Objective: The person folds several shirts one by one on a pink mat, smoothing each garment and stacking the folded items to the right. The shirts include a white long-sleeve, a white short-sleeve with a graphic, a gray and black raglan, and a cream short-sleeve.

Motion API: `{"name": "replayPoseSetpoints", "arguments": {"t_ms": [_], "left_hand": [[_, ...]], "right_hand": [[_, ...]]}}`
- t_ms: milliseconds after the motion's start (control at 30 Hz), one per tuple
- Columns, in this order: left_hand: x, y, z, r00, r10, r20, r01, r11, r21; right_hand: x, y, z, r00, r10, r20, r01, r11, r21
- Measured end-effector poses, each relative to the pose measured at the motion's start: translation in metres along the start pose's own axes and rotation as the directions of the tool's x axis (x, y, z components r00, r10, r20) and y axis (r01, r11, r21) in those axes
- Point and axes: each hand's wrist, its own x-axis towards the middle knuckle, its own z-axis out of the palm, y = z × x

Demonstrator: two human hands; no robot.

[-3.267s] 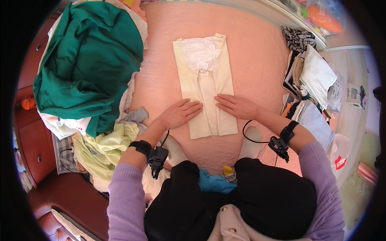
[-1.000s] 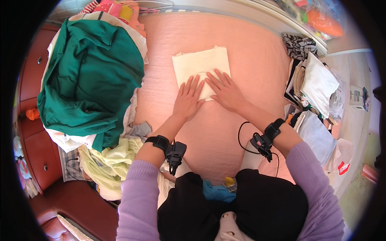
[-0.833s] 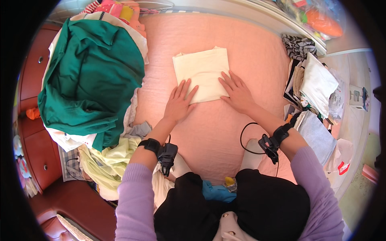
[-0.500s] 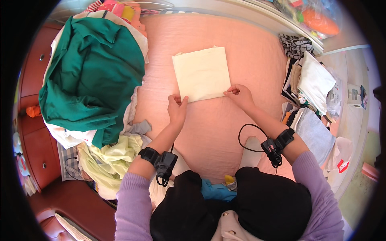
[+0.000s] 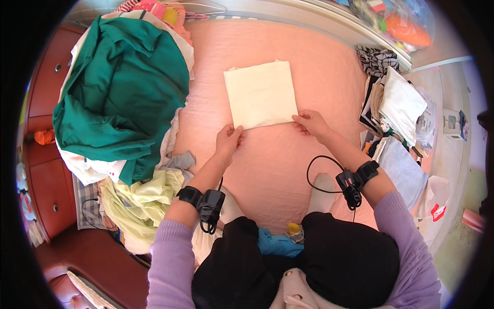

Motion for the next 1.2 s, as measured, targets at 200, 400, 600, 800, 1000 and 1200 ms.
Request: {"name": "replayPoseSetpoints", "arguments": {"t_ms": [200, 400, 600, 800, 1000, 1200], "left_hand": [[-0.004, -0.01, -0.005, 0.998, 0.052, 0.039, -0.054, 0.998, 0.045], [-0.026, -0.033, -0.006, 0.999, 0.008, 0.046, -0.005, 0.997, -0.076], [0.004, -0.006, 0.002, 0.999, 0.003, 0.052, 0.001, 0.997, -0.083], [0.002, 0.06, 0.02, 0.932, 0.047, 0.36, 0.024, 0.982, -0.19], [-0.048, 0.143, 0.088, 0.815, 0.202, 0.543, -0.143, 0.978, -0.15], [-0.093, 0.204, 0.206, 0.615, 0.22, 0.758, -0.292, 0.955, -0.04]], "right_hand": [[-0.011, -0.003, -0.011, 0.999, -0.028, 0.041, 0.028, 1.0, -0.001], [-0.031, 0.011, -0.015, 0.998, 0.052, 0.022, -0.051, 0.998, -0.037], [-0.001, 0.01, 0.008, 0.98, -0.155, -0.122, 0.164, 0.984, 0.063], [-0.001, -0.024, -0.016, 0.961, -0.127, 0.246, -0.004, 0.884, 0.468], [-0.093, -0.074, -0.091, 0.906, -0.36, 0.224, 0.177, 0.802, 0.57], [-0.18, -0.084, -0.192, 0.856, -0.462, -0.232, 0.516, 0.739, 0.433]]}}
